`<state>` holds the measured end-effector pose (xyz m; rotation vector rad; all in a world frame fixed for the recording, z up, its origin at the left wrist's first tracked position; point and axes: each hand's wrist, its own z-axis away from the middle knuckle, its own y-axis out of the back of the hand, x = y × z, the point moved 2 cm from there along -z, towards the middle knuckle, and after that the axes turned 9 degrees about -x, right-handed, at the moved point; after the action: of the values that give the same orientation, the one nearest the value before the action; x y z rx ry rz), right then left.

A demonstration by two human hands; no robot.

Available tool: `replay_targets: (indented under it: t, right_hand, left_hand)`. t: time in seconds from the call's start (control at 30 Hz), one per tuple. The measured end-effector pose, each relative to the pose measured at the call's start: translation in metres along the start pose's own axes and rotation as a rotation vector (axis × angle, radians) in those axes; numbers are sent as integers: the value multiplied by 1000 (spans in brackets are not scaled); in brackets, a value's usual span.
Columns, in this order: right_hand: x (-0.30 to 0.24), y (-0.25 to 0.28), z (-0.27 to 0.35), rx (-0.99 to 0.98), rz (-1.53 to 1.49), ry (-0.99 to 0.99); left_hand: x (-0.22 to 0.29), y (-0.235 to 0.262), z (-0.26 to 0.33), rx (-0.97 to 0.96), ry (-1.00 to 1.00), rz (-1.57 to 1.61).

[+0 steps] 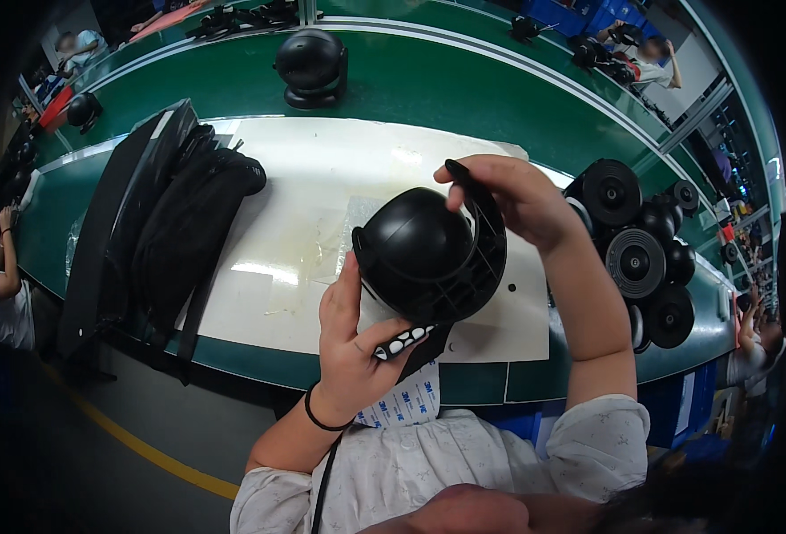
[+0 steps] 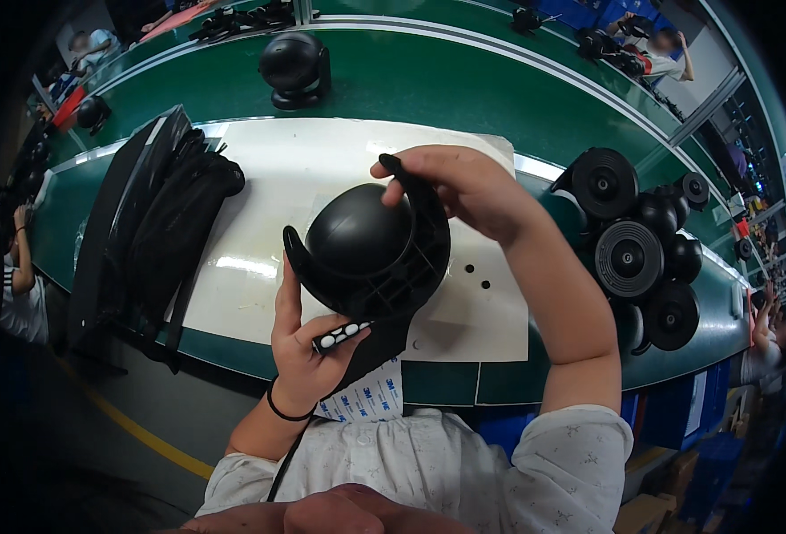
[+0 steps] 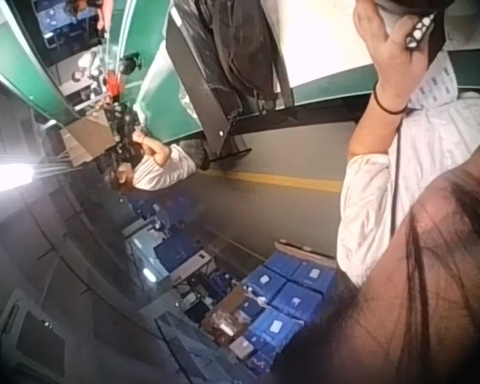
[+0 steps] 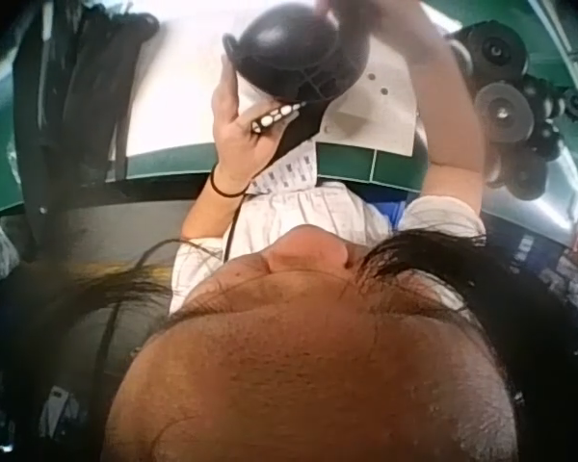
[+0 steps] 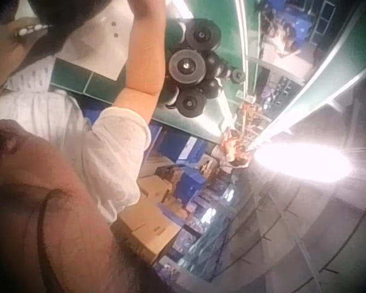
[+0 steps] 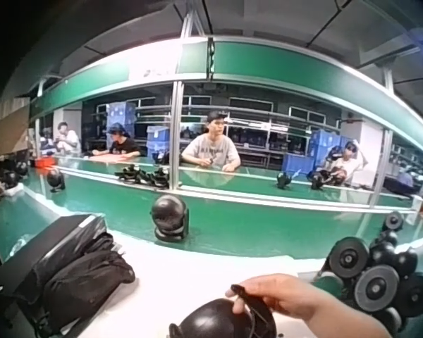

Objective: Assembling black plastic light fixture housings by inserting rubber gaskets and small components.

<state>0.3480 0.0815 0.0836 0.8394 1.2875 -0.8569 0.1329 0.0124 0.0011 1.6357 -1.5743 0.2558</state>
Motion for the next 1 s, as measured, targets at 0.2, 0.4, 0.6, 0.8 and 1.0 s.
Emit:
replay_targets:
  t: [0.2,0.4,0.6,0.8,1.0]
  right_hand:
    - [2,-7,-4,-31,-132,14]
    - [-1,-9,0,48,-120,17]
    - [-1,-8,3,-10,-144,30]
    - [-9,22,-2,308,8,115]
    - [0,136,-28,918,667,240]
  left_hand:
    - [-3,0,2,14,-11,14]
    - [-4,1,3,11,8,17]
    - [-3,1,0,5,11,11]
    - [0,14,7,14,37,79]
    - [-9,49,23,130,107,122]
